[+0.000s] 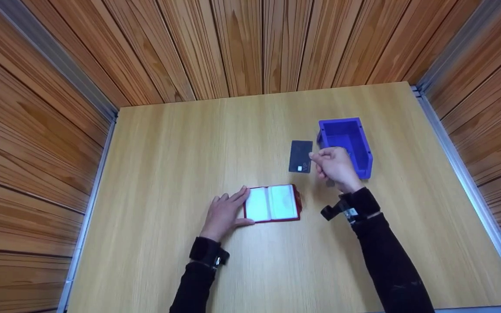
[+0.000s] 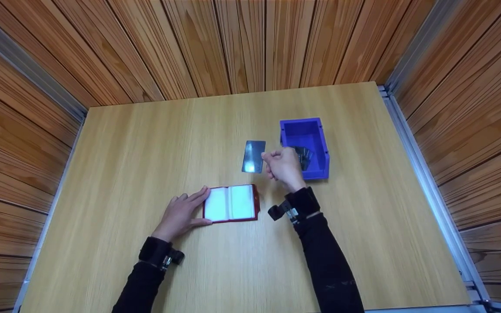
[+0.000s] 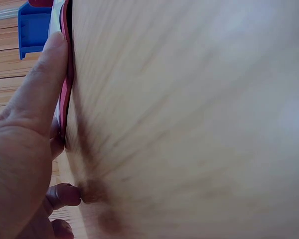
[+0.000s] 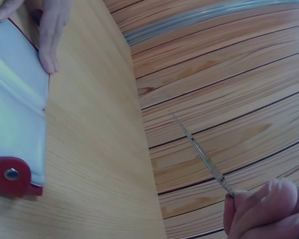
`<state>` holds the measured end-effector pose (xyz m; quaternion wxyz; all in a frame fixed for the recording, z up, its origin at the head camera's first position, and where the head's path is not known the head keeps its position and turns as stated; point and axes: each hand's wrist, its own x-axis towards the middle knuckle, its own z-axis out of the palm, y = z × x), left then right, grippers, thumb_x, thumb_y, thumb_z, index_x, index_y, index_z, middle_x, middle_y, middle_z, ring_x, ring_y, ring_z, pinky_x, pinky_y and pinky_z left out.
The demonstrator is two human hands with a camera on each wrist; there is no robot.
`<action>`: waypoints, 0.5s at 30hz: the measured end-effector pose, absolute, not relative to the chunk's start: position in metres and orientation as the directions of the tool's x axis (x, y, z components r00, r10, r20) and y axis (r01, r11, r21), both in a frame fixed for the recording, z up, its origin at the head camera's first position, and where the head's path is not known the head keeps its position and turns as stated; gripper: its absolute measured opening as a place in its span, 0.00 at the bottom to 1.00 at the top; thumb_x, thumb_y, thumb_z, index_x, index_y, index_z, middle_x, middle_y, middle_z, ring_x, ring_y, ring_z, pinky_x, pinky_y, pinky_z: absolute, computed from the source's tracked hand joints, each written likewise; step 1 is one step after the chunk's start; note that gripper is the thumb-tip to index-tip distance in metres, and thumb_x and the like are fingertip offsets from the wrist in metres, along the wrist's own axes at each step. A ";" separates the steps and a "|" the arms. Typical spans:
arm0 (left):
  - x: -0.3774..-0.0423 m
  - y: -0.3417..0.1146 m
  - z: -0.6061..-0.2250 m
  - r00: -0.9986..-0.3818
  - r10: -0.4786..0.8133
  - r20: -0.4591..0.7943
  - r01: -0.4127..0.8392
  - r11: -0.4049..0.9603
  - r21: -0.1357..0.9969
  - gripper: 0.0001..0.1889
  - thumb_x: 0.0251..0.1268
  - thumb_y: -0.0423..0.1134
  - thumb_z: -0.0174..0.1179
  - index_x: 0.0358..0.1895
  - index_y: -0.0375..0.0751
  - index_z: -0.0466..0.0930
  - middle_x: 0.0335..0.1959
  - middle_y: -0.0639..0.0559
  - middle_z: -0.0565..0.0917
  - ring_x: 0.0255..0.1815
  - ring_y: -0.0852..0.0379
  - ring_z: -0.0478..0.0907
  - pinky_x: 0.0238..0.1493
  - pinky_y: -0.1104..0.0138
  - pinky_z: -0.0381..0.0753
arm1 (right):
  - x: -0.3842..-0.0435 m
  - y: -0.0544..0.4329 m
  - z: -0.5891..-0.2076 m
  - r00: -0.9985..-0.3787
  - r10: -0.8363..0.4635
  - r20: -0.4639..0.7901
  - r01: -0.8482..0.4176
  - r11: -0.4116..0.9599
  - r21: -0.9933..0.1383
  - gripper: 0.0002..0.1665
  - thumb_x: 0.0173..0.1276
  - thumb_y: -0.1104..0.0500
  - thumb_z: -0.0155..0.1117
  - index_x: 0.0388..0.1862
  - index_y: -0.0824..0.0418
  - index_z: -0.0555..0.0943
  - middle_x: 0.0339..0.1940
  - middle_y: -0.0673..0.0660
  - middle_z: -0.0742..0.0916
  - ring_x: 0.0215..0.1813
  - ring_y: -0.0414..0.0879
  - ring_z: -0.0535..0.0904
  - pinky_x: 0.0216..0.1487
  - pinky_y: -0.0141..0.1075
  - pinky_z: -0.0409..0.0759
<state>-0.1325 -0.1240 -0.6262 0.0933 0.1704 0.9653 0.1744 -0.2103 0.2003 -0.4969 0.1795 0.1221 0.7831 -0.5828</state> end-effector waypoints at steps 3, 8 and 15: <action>-0.132 -0.124 -0.627 -0.926 0.356 -0.126 0.288 0.882 0.374 0.53 0.52 0.68 0.69 0.82 0.56 0.59 0.81 0.60 0.64 0.55 0.48 0.74 0.52 0.59 0.65 | -0.213 0.206 -0.493 -0.918 -0.016 -0.395 0.375 0.280 -0.884 0.15 0.79 0.52 0.61 0.43 0.66 0.80 0.15 0.45 0.78 0.15 0.36 0.73 0.18 0.29 0.70; -0.131 -0.124 -0.626 -0.929 0.347 -0.132 0.271 0.877 0.396 0.53 0.52 0.67 0.70 0.82 0.57 0.60 0.81 0.60 0.64 0.65 0.43 0.74 0.56 0.57 0.66 | -0.218 0.217 -0.488 -0.929 0.007 -0.369 0.359 0.245 -0.900 0.17 0.79 0.53 0.62 0.47 0.68 0.80 0.15 0.44 0.78 0.15 0.34 0.73 0.19 0.28 0.72; -0.132 -0.124 -0.625 -0.923 0.349 -0.160 0.257 0.872 0.416 0.53 0.52 0.67 0.70 0.82 0.58 0.57 0.82 0.61 0.61 0.74 0.37 0.68 0.67 0.49 0.65 | -0.230 0.244 -0.487 -0.938 0.085 -0.336 0.346 0.181 -0.921 0.13 0.79 0.56 0.61 0.45 0.67 0.78 0.14 0.42 0.78 0.15 0.32 0.72 0.17 0.25 0.70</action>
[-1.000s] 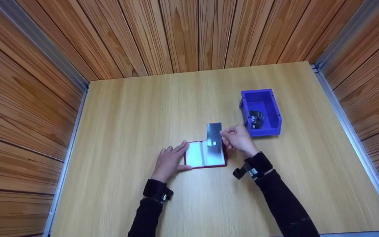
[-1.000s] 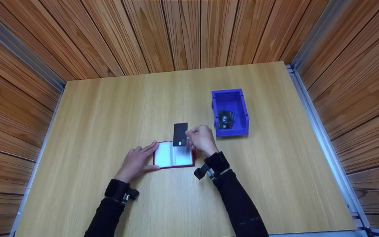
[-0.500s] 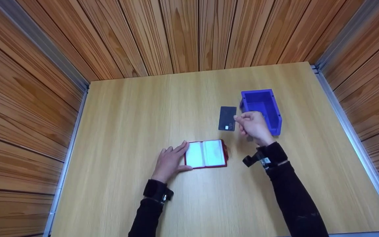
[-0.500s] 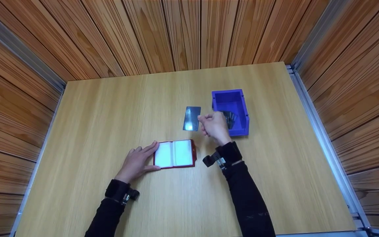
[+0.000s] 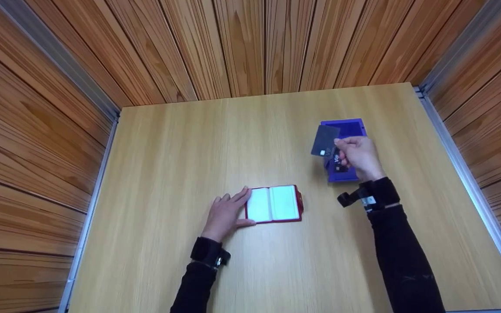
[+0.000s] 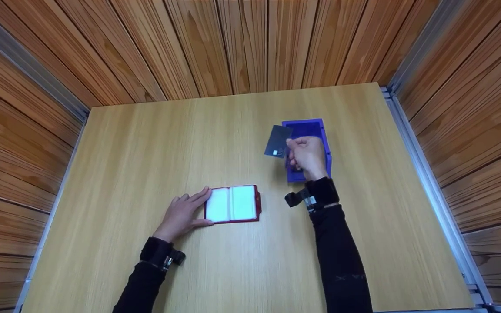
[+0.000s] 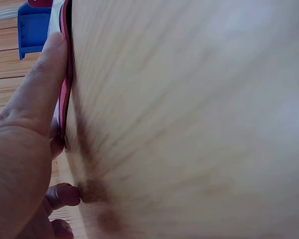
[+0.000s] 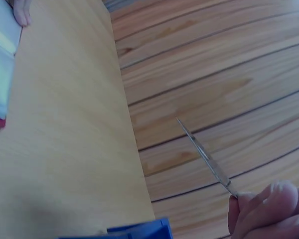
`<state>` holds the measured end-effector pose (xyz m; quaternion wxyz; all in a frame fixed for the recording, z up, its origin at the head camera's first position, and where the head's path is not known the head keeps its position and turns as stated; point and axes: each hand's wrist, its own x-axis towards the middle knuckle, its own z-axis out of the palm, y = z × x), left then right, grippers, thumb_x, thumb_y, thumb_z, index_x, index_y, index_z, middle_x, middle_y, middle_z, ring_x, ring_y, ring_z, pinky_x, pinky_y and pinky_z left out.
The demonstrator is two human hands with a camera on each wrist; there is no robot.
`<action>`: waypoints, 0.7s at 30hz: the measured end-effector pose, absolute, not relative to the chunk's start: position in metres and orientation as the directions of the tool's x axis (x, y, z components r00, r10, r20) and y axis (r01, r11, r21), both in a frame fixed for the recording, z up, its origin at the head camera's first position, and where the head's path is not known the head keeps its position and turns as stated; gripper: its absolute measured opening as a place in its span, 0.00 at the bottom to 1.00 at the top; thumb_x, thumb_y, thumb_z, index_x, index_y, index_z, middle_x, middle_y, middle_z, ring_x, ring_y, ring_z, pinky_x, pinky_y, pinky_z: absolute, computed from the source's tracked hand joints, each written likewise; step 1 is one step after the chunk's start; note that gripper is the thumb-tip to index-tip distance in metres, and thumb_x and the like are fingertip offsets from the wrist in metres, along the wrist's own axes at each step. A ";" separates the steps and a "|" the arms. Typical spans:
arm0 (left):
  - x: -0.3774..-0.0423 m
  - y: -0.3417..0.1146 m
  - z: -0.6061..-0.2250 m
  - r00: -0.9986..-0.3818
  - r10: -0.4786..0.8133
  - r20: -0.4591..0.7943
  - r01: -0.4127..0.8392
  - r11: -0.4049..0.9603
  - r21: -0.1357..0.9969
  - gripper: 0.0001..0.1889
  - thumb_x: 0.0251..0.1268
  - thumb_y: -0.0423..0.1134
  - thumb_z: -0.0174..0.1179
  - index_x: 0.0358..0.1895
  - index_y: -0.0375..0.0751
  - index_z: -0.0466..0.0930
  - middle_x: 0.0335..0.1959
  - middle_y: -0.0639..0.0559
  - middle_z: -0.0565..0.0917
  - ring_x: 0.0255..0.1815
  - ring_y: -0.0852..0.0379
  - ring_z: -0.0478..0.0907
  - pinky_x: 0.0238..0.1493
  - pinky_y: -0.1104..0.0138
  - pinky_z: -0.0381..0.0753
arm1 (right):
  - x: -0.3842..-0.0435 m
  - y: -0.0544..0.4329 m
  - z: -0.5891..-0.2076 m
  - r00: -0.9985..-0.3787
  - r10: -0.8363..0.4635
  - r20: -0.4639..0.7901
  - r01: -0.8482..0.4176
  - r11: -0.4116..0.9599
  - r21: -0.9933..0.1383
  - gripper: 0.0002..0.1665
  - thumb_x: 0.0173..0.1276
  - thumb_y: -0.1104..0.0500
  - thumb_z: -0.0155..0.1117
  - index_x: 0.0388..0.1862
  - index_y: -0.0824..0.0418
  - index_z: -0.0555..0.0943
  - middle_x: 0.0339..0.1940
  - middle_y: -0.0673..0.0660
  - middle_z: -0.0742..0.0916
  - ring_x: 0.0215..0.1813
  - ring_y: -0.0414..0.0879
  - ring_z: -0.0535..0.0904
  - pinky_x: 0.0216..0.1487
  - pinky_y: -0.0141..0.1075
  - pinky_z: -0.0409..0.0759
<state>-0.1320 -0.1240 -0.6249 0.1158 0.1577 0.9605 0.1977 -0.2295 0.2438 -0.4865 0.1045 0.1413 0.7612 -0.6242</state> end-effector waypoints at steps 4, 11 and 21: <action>-0.132 -0.125 -0.626 -0.921 0.354 -0.159 0.260 0.867 0.424 0.53 0.52 0.67 0.69 0.82 0.58 0.57 0.83 0.60 0.61 0.75 0.37 0.67 0.69 0.47 0.64 | -0.236 0.261 -0.488 -0.930 0.149 -0.335 0.355 0.145 -0.923 0.12 0.78 0.56 0.62 0.44 0.66 0.78 0.14 0.43 0.79 0.15 0.32 0.72 0.18 0.25 0.71; -0.133 -0.126 -0.626 -0.921 0.356 -0.154 0.266 0.869 0.417 0.53 0.53 0.68 0.69 0.82 0.58 0.57 0.83 0.60 0.61 0.74 0.36 0.68 0.71 0.44 0.63 | -0.244 0.282 -0.501 -0.889 0.238 -0.392 0.410 0.032 -0.911 0.11 0.78 0.58 0.62 0.46 0.67 0.78 0.13 0.44 0.79 0.14 0.33 0.72 0.16 0.25 0.70; -0.132 -0.125 -0.626 -0.924 0.359 -0.133 0.288 0.880 0.378 0.54 0.52 0.69 0.69 0.82 0.57 0.58 0.82 0.60 0.62 0.72 0.34 0.70 0.67 0.46 0.67 | -0.245 0.291 -0.533 -0.852 0.339 -0.398 0.450 0.088 -0.889 0.10 0.78 0.58 0.61 0.40 0.65 0.81 0.11 0.44 0.79 0.13 0.34 0.74 0.16 0.27 0.72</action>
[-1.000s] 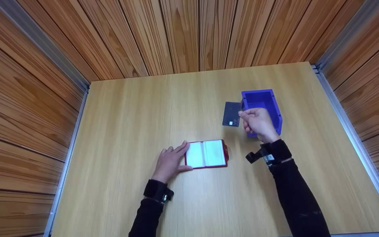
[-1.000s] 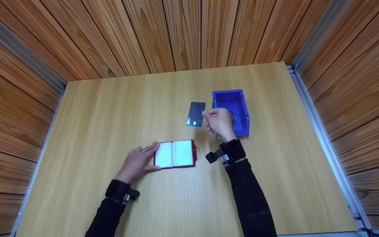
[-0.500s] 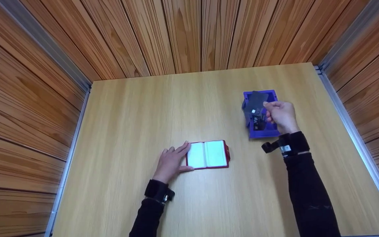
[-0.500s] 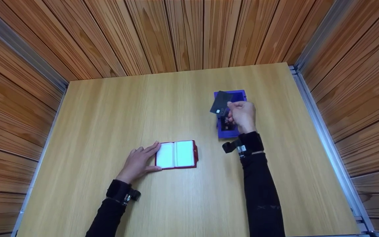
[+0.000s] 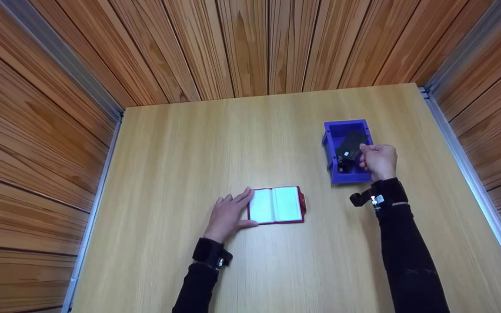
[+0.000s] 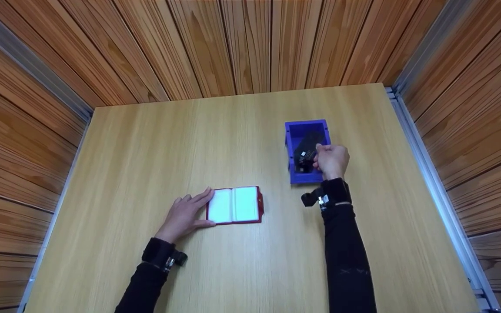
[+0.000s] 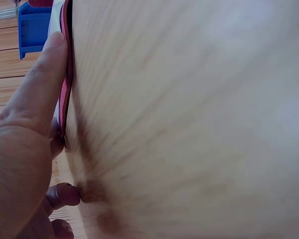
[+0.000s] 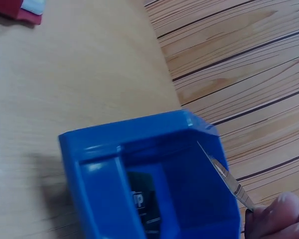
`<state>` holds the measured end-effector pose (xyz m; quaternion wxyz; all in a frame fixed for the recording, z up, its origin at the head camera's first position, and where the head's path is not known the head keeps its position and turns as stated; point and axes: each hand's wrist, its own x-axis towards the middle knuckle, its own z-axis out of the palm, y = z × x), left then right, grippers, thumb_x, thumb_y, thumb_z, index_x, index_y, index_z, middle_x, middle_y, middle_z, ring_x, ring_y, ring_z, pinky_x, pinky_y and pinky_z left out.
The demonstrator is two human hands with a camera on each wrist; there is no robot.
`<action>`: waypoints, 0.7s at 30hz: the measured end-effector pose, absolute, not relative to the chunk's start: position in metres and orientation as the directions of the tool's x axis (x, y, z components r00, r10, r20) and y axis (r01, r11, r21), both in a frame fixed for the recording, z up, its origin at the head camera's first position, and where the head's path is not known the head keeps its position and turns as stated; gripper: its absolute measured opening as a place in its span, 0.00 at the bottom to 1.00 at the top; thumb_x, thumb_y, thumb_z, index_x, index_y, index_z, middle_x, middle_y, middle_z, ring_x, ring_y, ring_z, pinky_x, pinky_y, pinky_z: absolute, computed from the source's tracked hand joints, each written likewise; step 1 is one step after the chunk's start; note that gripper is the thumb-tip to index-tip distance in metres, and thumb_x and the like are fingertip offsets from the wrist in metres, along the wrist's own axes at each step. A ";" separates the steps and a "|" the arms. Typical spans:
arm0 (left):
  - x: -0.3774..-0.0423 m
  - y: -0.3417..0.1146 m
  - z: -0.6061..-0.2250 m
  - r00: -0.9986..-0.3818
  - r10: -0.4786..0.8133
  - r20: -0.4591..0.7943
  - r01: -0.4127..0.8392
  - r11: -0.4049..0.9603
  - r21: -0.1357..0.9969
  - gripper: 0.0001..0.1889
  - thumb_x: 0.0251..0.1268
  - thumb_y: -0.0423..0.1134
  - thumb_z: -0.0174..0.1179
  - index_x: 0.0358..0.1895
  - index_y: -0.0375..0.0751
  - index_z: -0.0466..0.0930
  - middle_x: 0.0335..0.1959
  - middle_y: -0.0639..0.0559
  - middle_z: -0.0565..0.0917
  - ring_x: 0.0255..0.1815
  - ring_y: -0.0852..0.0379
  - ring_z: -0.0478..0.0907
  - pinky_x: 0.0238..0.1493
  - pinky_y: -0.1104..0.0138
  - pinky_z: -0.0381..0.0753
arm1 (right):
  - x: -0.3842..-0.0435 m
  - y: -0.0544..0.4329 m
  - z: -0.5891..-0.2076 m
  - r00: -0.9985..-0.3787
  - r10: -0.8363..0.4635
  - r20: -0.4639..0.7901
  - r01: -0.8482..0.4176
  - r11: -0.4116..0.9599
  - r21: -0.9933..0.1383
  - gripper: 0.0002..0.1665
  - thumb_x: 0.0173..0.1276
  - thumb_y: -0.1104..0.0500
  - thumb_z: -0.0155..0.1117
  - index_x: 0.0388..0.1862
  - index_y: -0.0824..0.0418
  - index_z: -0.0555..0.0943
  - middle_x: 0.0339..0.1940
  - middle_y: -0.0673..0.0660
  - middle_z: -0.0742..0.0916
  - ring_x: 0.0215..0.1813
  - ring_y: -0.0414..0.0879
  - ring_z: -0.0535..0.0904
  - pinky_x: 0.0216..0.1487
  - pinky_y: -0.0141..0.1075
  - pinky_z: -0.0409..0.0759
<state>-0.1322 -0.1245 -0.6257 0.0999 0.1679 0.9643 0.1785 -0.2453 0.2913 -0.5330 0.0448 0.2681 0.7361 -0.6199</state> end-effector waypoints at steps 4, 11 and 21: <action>-0.131 -0.124 -0.625 -0.925 0.361 -0.117 0.299 0.883 0.361 0.53 0.52 0.68 0.69 0.82 0.56 0.59 0.82 0.59 0.63 0.71 0.33 0.72 0.66 0.46 0.69 | -0.244 0.289 -0.541 -0.856 0.369 -0.360 0.455 0.209 -0.866 0.13 0.79 0.56 0.60 0.42 0.66 0.82 0.10 0.42 0.79 0.13 0.34 0.76 0.17 0.28 0.74; -0.132 -0.124 -0.624 -0.924 0.362 -0.125 0.297 0.883 0.362 0.53 0.53 0.69 0.68 0.82 0.56 0.58 0.82 0.59 0.63 0.71 0.35 0.72 0.67 0.46 0.68 | -0.245 0.285 -0.552 -0.858 0.397 -0.326 0.453 0.285 -0.845 0.16 0.78 0.57 0.61 0.47 0.71 0.83 0.10 0.42 0.80 0.13 0.34 0.77 0.18 0.28 0.77; -0.131 -0.123 -0.625 -0.927 0.348 -0.140 0.275 0.883 0.380 0.53 0.52 0.68 0.68 0.82 0.57 0.57 0.82 0.61 0.61 0.70 0.39 0.72 0.67 0.49 0.68 | -0.246 0.277 -0.563 -0.848 0.430 -0.309 0.477 0.369 -0.798 0.19 0.77 0.56 0.61 0.51 0.72 0.86 0.10 0.42 0.81 0.13 0.35 0.78 0.18 0.29 0.77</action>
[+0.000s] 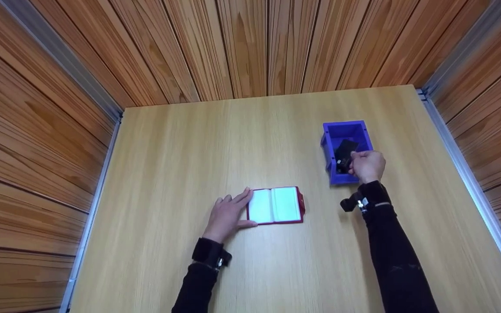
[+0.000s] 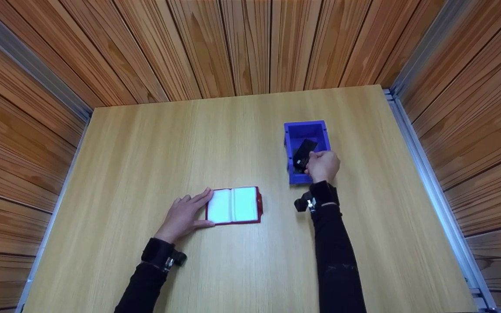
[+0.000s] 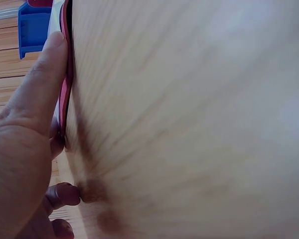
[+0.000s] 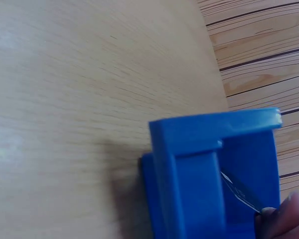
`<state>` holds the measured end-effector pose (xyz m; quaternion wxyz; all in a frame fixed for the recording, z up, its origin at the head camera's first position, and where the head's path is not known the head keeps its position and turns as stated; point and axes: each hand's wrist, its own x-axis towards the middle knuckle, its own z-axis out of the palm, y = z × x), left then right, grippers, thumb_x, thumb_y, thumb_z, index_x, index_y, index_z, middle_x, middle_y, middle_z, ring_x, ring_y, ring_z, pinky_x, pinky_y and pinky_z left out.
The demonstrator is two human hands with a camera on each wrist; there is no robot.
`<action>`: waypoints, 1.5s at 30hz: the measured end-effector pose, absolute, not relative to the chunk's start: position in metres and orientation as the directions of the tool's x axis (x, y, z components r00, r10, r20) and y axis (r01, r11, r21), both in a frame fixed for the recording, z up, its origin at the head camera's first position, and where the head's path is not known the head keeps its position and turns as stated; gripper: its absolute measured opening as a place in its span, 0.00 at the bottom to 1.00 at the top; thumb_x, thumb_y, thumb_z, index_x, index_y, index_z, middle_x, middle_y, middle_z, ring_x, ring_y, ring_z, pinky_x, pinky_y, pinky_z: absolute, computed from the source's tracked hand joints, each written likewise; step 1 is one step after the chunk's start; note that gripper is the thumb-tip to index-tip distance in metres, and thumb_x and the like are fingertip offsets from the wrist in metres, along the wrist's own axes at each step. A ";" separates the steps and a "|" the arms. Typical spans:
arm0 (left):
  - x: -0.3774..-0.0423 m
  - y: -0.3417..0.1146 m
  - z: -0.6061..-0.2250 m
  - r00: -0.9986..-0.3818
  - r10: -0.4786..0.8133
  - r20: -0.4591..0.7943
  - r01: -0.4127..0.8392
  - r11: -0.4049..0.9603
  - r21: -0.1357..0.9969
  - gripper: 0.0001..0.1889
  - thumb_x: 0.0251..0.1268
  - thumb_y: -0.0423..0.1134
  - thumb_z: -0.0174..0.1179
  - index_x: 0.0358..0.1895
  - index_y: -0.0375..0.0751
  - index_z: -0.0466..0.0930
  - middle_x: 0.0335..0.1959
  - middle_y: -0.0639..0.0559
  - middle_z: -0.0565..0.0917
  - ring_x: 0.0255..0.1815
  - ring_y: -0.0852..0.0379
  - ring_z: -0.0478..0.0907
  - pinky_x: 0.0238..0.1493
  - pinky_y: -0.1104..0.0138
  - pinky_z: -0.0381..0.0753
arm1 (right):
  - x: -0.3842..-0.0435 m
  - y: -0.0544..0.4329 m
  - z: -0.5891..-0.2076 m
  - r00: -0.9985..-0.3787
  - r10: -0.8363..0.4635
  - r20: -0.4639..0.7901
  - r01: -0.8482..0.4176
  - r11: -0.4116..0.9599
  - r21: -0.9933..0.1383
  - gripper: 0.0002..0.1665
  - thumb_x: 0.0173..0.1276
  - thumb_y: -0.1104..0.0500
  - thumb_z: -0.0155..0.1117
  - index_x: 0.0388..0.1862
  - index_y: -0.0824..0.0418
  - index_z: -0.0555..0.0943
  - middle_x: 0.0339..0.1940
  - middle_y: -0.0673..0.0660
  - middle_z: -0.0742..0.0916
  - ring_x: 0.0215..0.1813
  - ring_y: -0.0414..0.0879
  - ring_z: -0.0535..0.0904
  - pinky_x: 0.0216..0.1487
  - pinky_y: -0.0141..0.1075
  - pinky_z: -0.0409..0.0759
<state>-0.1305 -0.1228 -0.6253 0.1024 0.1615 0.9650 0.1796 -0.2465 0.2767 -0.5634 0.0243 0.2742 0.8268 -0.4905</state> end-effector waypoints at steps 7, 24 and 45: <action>-0.130 -0.124 -0.629 -0.927 0.354 -0.126 0.283 0.878 0.387 0.53 0.52 0.69 0.68 0.82 0.57 0.59 0.82 0.61 0.62 0.65 0.41 0.74 0.61 0.53 0.69 | -0.248 0.269 -0.574 -0.820 0.479 -0.314 0.525 0.411 -0.745 0.18 0.77 0.56 0.60 0.49 0.71 0.87 0.06 0.40 0.78 0.10 0.33 0.76 0.17 0.27 0.74; -0.130 -0.126 -0.629 -0.928 0.355 -0.111 0.287 0.873 0.395 0.52 0.52 0.68 0.68 0.82 0.57 0.59 0.82 0.61 0.63 0.64 0.41 0.75 0.60 0.54 0.69 | -0.248 0.258 -0.574 -0.825 0.532 -0.192 0.516 0.571 -0.638 0.18 0.73 0.56 0.61 0.47 0.68 0.89 0.16 0.57 0.89 0.23 0.48 0.88 0.47 0.46 0.84; -0.131 -0.125 -0.626 -0.925 0.361 -0.123 0.294 0.880 0.372 0.52 0.53 0.69 0.68 0.82 0.57 0.59 0.82 0.60 0.63 0.62 0.45 0.74 0.55 0.57 0.67 | -0.252 0.258 -0.576 -0.867 0.472 -0.162 0.478 0.695 -0.537 0.21 0.71 0.55 0.63 0.46 0.74 0.87 0.50 0.74 0.89 0.57 0.70 0.83 0.56 0.60 0.80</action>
